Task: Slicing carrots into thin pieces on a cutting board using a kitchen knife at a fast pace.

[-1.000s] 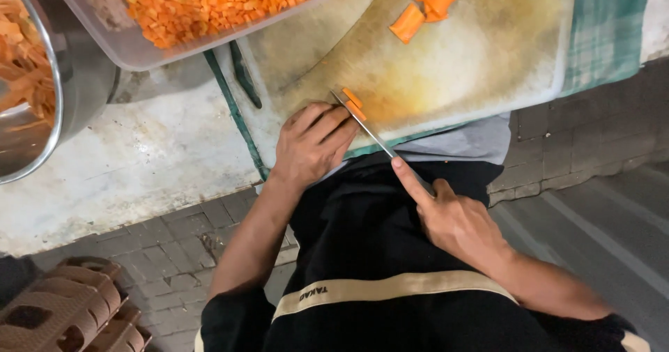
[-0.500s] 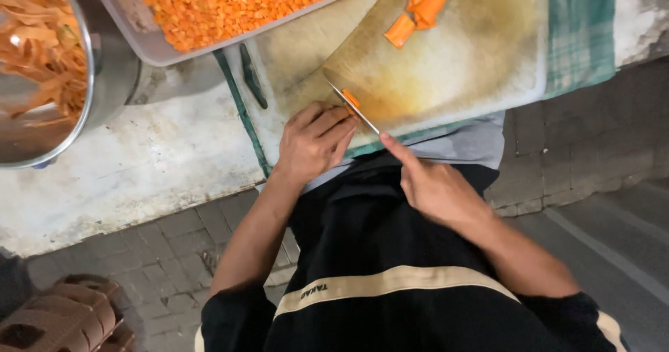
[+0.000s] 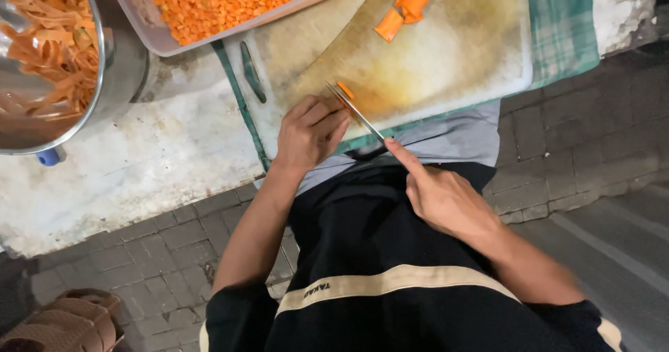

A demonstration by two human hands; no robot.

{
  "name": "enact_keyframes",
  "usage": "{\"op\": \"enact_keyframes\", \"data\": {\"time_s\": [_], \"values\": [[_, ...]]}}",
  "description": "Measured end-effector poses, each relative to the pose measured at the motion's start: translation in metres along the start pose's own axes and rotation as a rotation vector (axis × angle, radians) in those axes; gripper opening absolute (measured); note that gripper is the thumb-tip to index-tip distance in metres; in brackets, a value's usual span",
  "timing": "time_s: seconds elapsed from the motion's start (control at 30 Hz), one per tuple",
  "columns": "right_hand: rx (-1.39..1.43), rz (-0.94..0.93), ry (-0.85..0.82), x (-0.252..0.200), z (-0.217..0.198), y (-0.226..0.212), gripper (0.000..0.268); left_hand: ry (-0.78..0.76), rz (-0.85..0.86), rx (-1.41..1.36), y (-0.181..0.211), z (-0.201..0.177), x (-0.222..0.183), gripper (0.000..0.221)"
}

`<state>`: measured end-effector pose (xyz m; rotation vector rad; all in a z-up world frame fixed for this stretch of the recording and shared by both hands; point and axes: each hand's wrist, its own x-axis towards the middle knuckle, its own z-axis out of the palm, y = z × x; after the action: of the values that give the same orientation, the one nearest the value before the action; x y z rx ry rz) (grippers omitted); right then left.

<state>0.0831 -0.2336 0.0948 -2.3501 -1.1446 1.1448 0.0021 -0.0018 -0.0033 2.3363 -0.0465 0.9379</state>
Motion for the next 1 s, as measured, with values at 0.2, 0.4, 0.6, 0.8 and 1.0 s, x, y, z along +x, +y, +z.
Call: {"op": "enact_keyframes", "data": {"time_s": [0.2,0.4,0.6,0.8,1.0], "values": [[-0.033,0.022,0.006,0.005,0.017,0.004,0.069,-0.028,-0.004,-0.007,-0.002,-0.001,0.0,0.01],[-0.018,0.073,-0.079,0.018,0.027,0.007,0.069,0.001,0.032,0.034,-0.009,0.002,-0.001,0.011],[0.022,0.044,-0.043,0.04,0.019,0.022,0.067,0.004,0.068,-0.006,-0.002,-0.002,0.007,0.011],[0.711,-0.099,-0.106,0.056,-0.002,0.051,0.064,0.071,0.027,0.087,0.002,0.005,-0.001,0.007],[0.891,-0.244,-0.135,0.053,-0.004,0.071,0.067,0.127,-0.106,0.137,0.007,-0.002,-0.007,0.01]]}}
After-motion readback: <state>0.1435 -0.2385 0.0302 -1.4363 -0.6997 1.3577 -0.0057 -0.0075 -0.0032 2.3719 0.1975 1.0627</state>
